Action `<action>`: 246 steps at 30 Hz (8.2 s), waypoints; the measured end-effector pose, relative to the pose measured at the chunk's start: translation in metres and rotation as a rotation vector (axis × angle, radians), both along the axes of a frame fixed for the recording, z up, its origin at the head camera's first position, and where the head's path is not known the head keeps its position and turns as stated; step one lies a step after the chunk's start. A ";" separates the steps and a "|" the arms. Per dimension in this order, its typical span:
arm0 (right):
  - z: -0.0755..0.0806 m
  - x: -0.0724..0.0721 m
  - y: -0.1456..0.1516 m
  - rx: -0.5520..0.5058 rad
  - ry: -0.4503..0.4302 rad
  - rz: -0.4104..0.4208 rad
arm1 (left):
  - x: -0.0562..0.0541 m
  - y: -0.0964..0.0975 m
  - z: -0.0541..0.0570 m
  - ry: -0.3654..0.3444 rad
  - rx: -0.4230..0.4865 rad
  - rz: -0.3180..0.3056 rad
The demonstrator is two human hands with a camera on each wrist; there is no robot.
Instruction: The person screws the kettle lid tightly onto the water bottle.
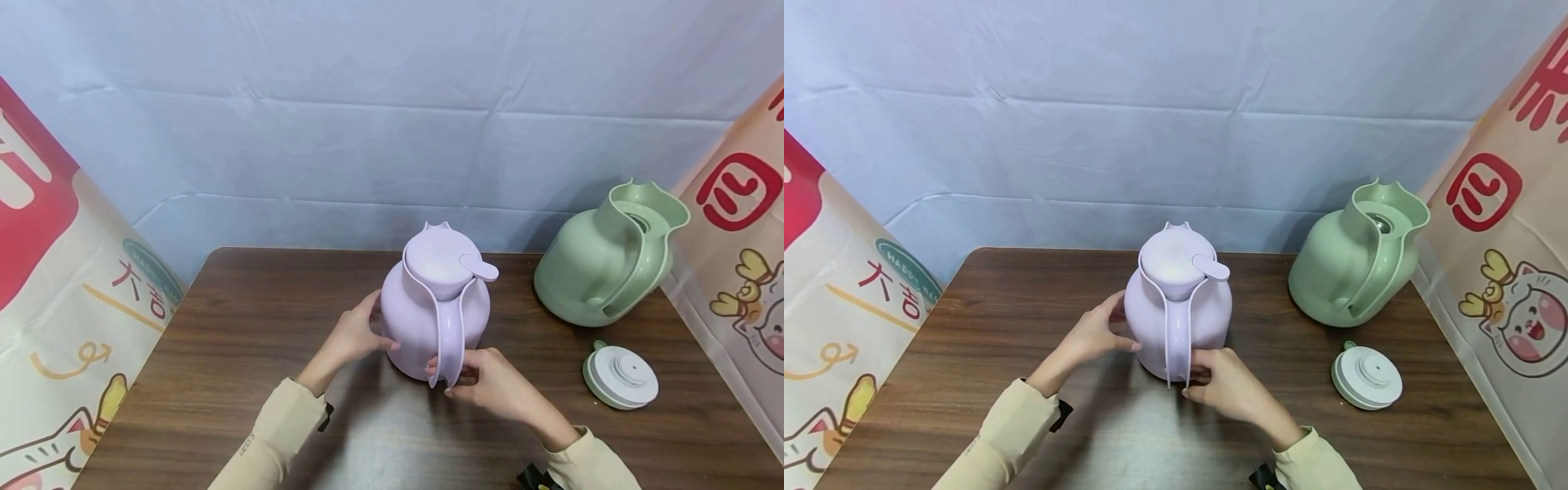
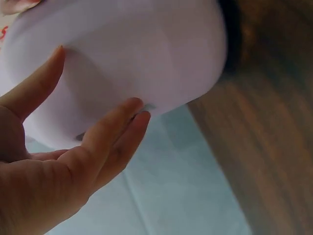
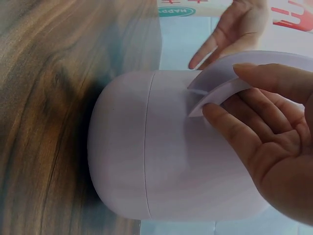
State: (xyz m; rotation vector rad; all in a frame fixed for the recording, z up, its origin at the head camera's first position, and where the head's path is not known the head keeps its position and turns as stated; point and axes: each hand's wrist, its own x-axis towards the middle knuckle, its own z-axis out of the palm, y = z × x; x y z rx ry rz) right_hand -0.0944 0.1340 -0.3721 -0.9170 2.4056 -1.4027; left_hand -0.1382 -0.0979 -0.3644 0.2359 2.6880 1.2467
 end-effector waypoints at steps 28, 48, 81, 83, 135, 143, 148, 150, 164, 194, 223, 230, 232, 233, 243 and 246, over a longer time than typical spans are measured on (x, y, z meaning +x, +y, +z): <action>-0.001 0.004 -0.002 0.003 0.293 0.041 | 0.002 0.004 -0.033 -0.070 0.138 0.086; -0.001 0.000 -0.009 0.003 0.316 0.044 | 0.002 0.003 -0.036 -0.060 0.155 0.098; -0.004 -0.019 -0.023 0.062 0.235 0.051 | 0.002 -0.019 -0.036 -0.047 0.249 0.168; -0.004 -0.021 -0.025 0.061 0.228 0.057 | 0.002 -0.021 -0.036 -0.044 0.241 0.175; 0.004 -0.075 -0.084 0.131 0.144 0.094 | -0.034 -0.076 -0.031 -0.080 0.195 0.209; 0.003 -0.082 -0.094 0.159 0.124 0.084 | -0.042 -0.084 -0.031 -0.094 0.210 0.203; 0.003 -0.086 -0.098 0.168 0.114 0.093 | -0.047 -0.089 -0.030 -0.088 0.216 0.191; 0.004 -0.087 -0.101 0.165 0.116 0.098 | -0.048 -0.091 -0.031 -0.083 0.231 0.185; 0.003 -0.102 -0.114 0.168 0.101 0.066 | -0.060 -0.098 -0.032 -0.107 0.258 0.217; 0.003 -0.116 -0.128 0.161 0.010 -0.013 | -0.078 -0.101 -0.028 -0.147 0.238 0.273; -0.001 -0.106 -0.128 0.141 0.088 -0.069 | -0.063 -0.091 -0.034 -0.156 0.195 0.321; -0.003 -0.103 -0.127 0.130 0.153 -0.099 | -0.059 -0.089 -0.035 -0.181 0.168 0.347; -0.005 -0.102 -0.127 0.122 0.183 -0.104 | -0.058 -0.089 -0.036 -0.175 0.160 0.351; -0.006 -0.102 -0.127 0.121 0.198 -0.107 | -0.058 -0.089 -0.036 -0.171 0.158 0.350; -0.009 -0.100 -0.126 0.104 0.220 -0.124 | -0.054 -0.090 -0.041 -0.142 0.140 0.355; -0.010 -0.099 -0.126 0.093 0.224 -0.127 | -0.051 -0.091 -0.042 -0.151 0.146 0.355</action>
